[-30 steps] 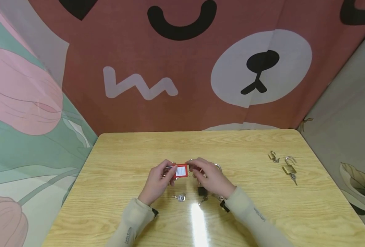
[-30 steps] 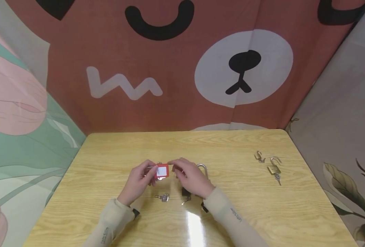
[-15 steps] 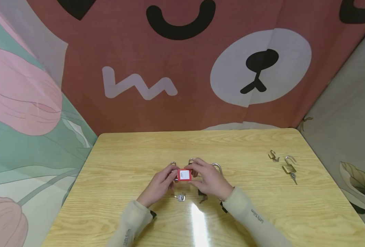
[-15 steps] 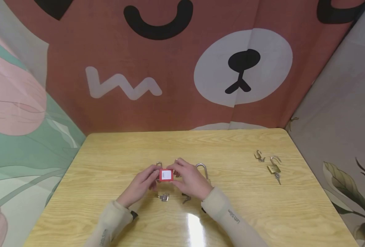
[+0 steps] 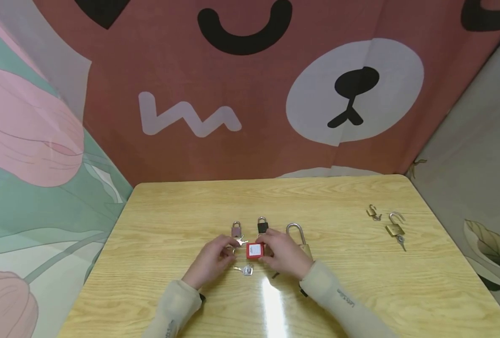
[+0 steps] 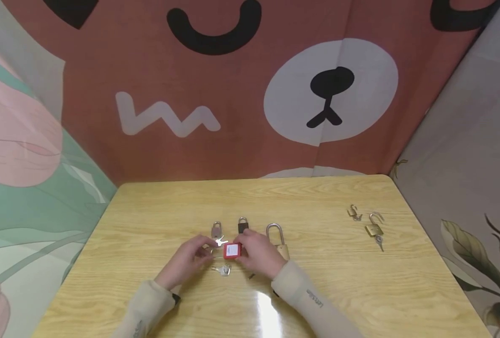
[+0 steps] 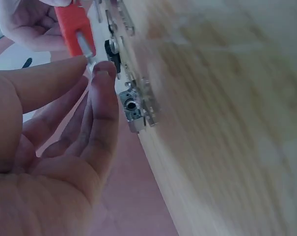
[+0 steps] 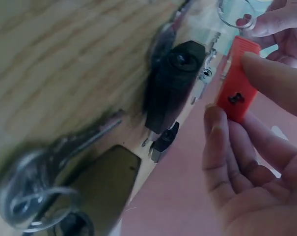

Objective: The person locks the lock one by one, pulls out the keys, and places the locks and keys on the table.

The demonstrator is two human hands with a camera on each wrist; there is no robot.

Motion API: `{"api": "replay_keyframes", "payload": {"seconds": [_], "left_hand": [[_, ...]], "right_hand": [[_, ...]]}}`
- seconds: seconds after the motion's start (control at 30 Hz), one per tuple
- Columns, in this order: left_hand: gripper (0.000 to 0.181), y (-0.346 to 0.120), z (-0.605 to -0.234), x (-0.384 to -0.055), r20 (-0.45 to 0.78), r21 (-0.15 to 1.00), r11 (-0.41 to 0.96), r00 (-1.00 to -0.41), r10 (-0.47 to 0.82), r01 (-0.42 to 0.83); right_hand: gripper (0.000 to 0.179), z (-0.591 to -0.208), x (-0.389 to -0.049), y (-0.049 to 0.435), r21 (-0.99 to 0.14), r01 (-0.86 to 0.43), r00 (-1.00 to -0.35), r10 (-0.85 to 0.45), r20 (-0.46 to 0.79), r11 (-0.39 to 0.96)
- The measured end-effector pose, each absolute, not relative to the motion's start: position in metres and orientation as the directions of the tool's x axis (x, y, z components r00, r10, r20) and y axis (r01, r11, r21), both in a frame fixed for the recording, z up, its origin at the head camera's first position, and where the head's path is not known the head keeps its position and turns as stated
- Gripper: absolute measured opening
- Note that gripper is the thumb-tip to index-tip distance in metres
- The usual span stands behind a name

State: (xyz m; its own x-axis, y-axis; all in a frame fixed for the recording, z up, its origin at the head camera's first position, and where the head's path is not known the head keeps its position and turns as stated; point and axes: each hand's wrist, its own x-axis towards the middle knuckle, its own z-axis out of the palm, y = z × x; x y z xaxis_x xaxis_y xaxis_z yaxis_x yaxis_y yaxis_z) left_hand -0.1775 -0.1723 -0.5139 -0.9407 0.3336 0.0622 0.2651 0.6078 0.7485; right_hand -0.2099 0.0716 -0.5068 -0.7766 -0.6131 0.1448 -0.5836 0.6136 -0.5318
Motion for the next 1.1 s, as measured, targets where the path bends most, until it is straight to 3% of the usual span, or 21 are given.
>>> {"api": "replay_keyframes", "payload": {"seconds": [0.57,1.1], "left_hand": [[0.021,-0.165,-0.517,-0.175,0.075,0.716,0.617,-0.915,0.397,0.327],[0.02,-0.165,-0.516,-0.176,0.068,0.717,0.62,-0.918,0.39,0.317]], "right_hand": [[0.033,-0.517,-0.206,0.066,-0.415,-0.623,-0.771,-0.61,0.182,0.663],[0.043,-0.508,-0.208,0.078,-0.468,-0.573,-0.8,-0.584,0.141,0.673]]}}
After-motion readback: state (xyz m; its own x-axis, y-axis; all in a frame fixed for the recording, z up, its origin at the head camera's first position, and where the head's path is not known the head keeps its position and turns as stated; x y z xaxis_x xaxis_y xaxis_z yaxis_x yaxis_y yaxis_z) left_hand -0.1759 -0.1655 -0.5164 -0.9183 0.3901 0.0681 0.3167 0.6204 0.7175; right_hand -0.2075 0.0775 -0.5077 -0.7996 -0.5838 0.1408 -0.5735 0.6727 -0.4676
